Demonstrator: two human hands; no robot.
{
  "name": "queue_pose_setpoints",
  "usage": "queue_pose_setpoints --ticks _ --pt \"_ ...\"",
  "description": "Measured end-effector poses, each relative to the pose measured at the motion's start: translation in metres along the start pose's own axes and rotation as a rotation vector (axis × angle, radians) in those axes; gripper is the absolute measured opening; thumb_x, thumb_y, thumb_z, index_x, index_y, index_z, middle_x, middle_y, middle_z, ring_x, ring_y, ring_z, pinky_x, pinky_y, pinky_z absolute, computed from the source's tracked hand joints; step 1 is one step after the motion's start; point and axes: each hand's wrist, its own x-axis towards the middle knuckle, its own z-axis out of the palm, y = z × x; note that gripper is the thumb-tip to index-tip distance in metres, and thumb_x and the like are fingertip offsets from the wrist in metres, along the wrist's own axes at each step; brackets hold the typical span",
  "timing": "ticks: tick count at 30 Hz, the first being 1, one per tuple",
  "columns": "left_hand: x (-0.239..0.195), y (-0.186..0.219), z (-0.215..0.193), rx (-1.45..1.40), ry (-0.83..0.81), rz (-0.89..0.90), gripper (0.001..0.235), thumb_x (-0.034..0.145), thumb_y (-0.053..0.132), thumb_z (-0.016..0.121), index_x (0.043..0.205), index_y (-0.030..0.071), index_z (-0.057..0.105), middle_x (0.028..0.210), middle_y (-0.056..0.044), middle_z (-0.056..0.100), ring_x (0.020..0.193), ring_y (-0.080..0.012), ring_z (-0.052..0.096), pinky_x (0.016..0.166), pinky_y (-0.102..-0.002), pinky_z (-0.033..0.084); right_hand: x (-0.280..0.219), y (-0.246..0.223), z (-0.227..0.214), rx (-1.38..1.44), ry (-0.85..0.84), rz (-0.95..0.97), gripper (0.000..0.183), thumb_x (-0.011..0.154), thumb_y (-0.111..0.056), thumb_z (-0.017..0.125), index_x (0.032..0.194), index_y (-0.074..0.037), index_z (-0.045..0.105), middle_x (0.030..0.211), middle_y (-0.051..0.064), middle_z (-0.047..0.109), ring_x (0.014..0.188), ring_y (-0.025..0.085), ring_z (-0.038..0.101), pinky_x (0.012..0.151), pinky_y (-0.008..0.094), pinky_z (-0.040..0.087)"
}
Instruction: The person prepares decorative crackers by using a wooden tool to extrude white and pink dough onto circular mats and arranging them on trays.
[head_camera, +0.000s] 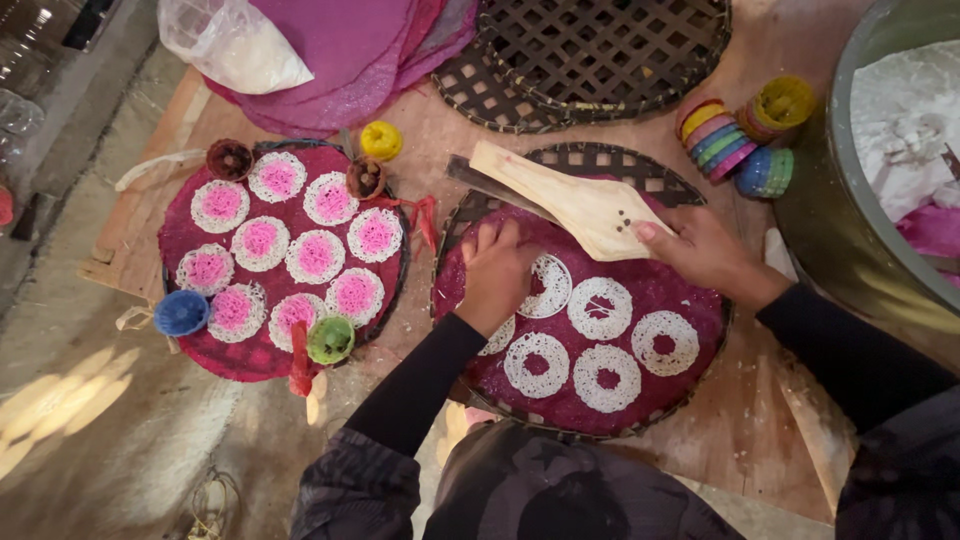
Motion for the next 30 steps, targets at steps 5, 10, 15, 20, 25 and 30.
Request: queue_pose_setpoints --ticks 5,10,15,20,25,30 --pt "0.003 0.009 -0.016 0.236 0.062 -0.011 0.021 0.081 0.026 0.077 0.099 0.016 0.073 0.114 -0.004 0.058 0.118 -0.0292 0.048 0.098 -0.05 0.038 -0.004 -0.001 -0.003 0.03 0.019 -0.043 0.064 0.098 -0.054 0.053 0.109 0.006 0.072 0.062 0.009 0.06 0.058 0.016 0.055 0.052 0.039 0.045" --pt "0.011 0.041 -0.075 0.301 0.317 0.008 0.076 0.058 0.04 0.076 0.123 0.003 0.066 0.118 -0.015 0.061 0.112 -0.0338 0.05 0.086 -0.052 0.037 -0.006 -0.023 -0.006 -0.071 -0.019 0.004 0.062 0.095 -0.055 0.053 0.105 0.002 0.074 0.058 0.015 0.059 0.053 0.021 0.058 0.053 0.041 0.045" --pt "0.041 0.075 -0.131 -0.292 0.266 0.453 0.059 0.067 0.038 0.076 0.114 0.005 0.064 0.108 -0.014 0.06 0.102 -0.0324 0.055 0.085 -0.05 0.04 -0.018 -0.079 -0.006 -0.117 -0.008 -0.263 0.056 0.092 -0.056 0.058 0.097 -0.005 0.08 0.06 0.012 0.065 0.056 0.024 0.063 0.055 0.04 0.049" --pt "0.037 0.092 -0.15 -0.337 -0.039 0.565 0.044 0.071 0.035 0.075 0.106 0.009 0.063 0.096 -0.01 0.061 0.09 -0.0308 0.059 0.08 -0.048 0.043 -0.004 -0.129 -0.045 -0.217 0.461 -0.733 0.049 0.096 -0.053 0.056 0.088 -0.007 0.071 0.062 0.006 0.059 0.054 0.021 0.061 0.053 0.035 0.048" --pt "0.023 0.102 -0.151 -0.143 -0.043 0.581 0.03 0.076 0.031 0.075 0.097 0.013 0.062 0.084 -0.006 0.062 0.078 -0.0292 0.063 0.076 -0.046 0.046 0.019 -0.161 -0.041 0.703 0.425 -0.79 0.041 0.115 -0.033 0.051 0.142 -0.004 0.046 0.109 0.003 0.06 0.095 0.018 0.062 0.079 0.033 0.054" --pt "0.006 0.099 -0.163 0.109 0.181 0.465 0.025 0.083 0.029 0.077 0.099 0.014 0.065 0.071 -0.003 0.059 0.07 -0.0256 0.063 0.072 -0.045 0.047 -0.034 -0.187 -0.04 0.53 0.157 -0.319 0.029 0.099 -0.017 0.061 0.118 -0.001 0.047 0.078 0.004 0.056 0.056 0.015 0.059 0.049 0.03 0.048"
